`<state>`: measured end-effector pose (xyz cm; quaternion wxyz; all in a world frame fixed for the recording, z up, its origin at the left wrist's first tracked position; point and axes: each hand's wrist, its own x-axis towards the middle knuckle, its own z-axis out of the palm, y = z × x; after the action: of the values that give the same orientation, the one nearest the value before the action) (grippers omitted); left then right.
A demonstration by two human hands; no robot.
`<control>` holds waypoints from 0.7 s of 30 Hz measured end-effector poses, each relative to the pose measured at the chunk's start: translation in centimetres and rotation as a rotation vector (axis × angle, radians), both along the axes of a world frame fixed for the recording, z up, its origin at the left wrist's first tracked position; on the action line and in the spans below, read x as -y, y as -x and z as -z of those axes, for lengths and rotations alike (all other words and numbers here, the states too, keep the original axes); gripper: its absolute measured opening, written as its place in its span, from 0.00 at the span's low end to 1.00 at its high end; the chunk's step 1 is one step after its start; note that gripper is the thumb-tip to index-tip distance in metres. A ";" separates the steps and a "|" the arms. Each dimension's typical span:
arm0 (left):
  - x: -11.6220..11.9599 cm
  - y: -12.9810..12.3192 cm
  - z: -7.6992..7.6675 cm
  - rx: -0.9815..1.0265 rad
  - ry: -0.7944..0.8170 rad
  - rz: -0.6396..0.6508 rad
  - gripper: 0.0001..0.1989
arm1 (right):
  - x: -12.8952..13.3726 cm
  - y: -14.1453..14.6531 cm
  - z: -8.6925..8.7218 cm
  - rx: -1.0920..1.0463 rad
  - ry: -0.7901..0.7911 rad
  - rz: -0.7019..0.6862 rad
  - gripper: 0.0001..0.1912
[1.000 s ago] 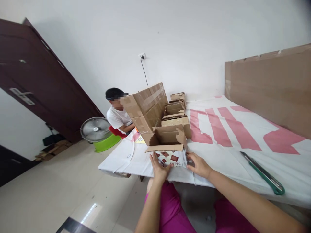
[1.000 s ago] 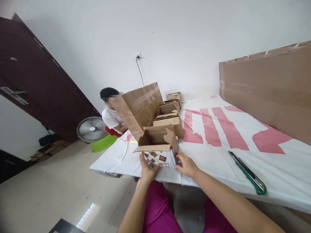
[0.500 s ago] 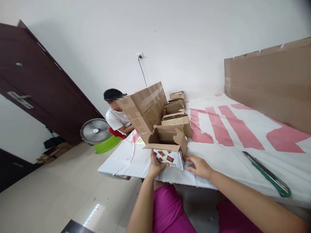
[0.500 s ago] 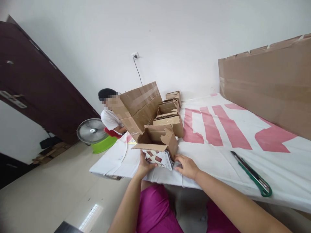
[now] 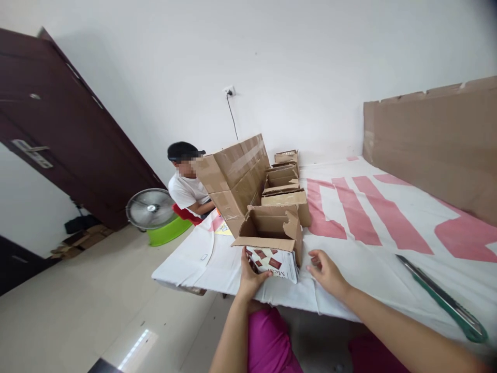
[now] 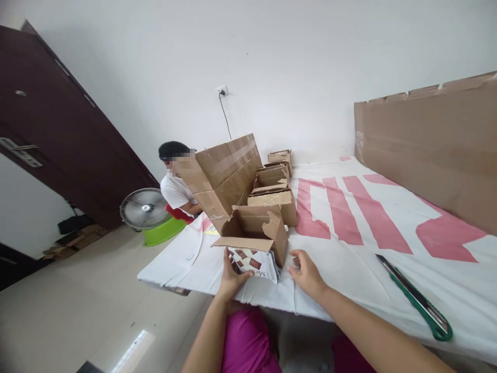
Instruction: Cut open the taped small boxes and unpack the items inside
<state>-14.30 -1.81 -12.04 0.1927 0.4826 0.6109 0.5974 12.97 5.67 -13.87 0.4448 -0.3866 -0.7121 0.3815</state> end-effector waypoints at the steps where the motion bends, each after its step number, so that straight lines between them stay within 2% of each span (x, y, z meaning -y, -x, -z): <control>1: 0.1 -0.1 -0.1 0.032 0.008 0.028 0.64 | -1.1 0.0 0.2 -0.020 0.046 0.057 0.21; 3: 0.2 -0.3 -0.3 0.091 0.025 0.078 0.66 | -3.9 -0.1 0.0 -0.018 0.093 0.121 0.29; 6: 0.3 -0.3 -0.4 0.090 0.039 0.045 0.65 | -8.8 -0.3 -1.5 -0.017 0.145 0.157 0.39; 10: 0.1 0.0 0.3 0.061 0.048 0.002 0.62 | -13.6 0.5 -4.4 -0.013 0.176 0.123 0.42; 13: -0.2 0.5 1.1 0.059 0.029 -0.011 0.59 | -15.1 2.3 -5.8 -0.013 0.158 0.015 0.41; 15: -0.3 0.8 1.5 0.035 0.038 -0.002 0.57 | -15.3 3.7 -6.0 -0.014 0.132 -0.077 0.39; 18: -0.2 1.0 1.8 0.006 0.046 0.009 0.56 | -15.4 5.1 -5.5 -0.026 0.107 -0.163 0.37; 21: -0.2 0.8 2.0 0.001 0.033 -0.007 0.54 | -15.4 5.5 -4.2 -0.057 0.093 -0.189 0.38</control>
<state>-15.08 -1.56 -13.99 0.1987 0.4769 0.6221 0.5882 7.49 21.03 -9.64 0.4085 -0.3272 -0.7139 0.4652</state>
